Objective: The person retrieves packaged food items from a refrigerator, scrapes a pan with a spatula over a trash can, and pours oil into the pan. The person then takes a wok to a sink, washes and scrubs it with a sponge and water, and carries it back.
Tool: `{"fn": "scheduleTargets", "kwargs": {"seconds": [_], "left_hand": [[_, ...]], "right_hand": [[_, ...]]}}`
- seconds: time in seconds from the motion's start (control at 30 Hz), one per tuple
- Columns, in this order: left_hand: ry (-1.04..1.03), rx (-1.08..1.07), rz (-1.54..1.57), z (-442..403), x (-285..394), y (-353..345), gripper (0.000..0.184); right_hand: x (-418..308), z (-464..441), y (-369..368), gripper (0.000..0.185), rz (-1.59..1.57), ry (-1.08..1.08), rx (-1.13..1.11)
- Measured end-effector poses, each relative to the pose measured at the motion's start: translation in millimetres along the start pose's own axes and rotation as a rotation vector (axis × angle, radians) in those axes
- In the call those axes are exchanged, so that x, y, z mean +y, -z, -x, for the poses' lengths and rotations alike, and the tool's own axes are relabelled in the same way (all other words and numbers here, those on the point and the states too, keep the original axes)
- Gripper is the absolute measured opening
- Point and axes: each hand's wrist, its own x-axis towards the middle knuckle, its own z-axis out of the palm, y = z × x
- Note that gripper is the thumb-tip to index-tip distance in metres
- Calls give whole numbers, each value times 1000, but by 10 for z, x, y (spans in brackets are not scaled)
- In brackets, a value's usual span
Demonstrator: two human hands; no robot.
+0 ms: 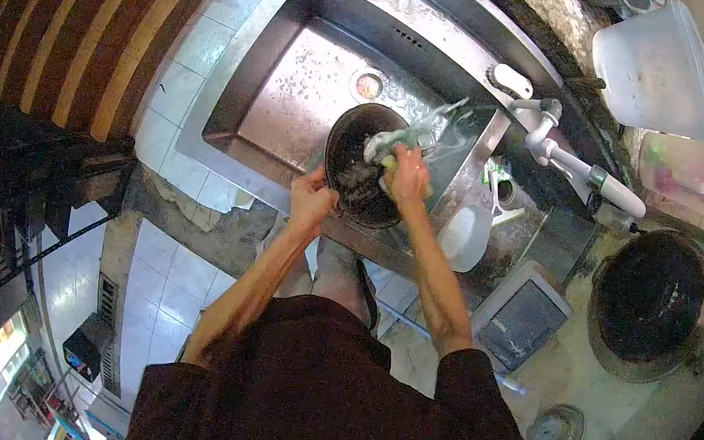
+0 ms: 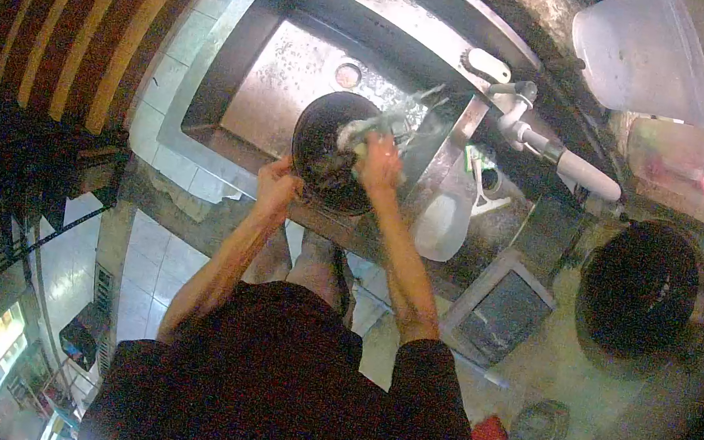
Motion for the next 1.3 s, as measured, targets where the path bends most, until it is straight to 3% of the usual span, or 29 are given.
{"fn": "scheduleTargets", "kwargs": {"seconds": [0.07,0.17,0.23,0.27,0.4,0.43,0.5,0.53,0.6,0.63,0.7,0.73,0.83,0.87,0.97,1.0,1.1,1.13,1.23,1.27,1.3], "left_hand": [[33,9,-5,-40,47,-29,46],[114,-79,84,-15,45,2,42],[116,-87,93,37,-8,17,39],[76,-40,62,37,-59,-1,37],[-17,26,-20,7,-166,63,33],[-68,25,-43,-27,-122,26,33],[7,-32,14,117,-63,74,35],[24,-27,18,225,85,15,35],[-14,54,-55,222,-64,32,35],[-36,44,-36,156,-167,60,36],[-73,21,19,80,-270,59,37],[-37,68,-22,89,-192,68,38],[4,13,-164,264,-45,130,46],[-118,32,-35,231,-125,38,45],[30,23,-72,90,-69,86,45],[-43,24,8,35,-99,136,47],[34,-23,-45,206,158,182,45],[-13,-40,-62,174,140,146,45],[-118,-109,-123,66,-8,37,45],[-87,-19,-301,69,175,-5,44],[-13,-38,-211,36,194,88,43]], "right_hand": [[-374,168,-111,45,-260,21,-124],[-357,69,-682,50,-358,354,220],[-233,-287,-332,52,-293,200,227],[-209,-365,-341,52,-179,118,350],[-595,56,-539,50,-516,329,257],[-716,104,-408,50,-638,279,81],[-448,-33,-522,49,-356,213,124],[-273,-174,-432,42,-324,68,132],[-215,-252,-722,36,-282,-6,249],[-432,-100,-571,34,-234,52,430],[-672,121,-508,35,-520,238,339],[-678,153,-407,35,-602,308,183],[-237,-193,-353,46,-279,-52,84],[-340,-252,-325,44,-155,-145,85],[-313,20,-916,48,-376,311,175],[-610,182,-334,54,-470,334,-62],[22,-57,-534,56,-207,106,13],[-136,-181,-334,53,-204,-59,26],[-668,-118,-290,52,-435,195,362],[-776,-26,-282,52,-644,286,250],[-759,129,-183,53,-720,358,65]]}}
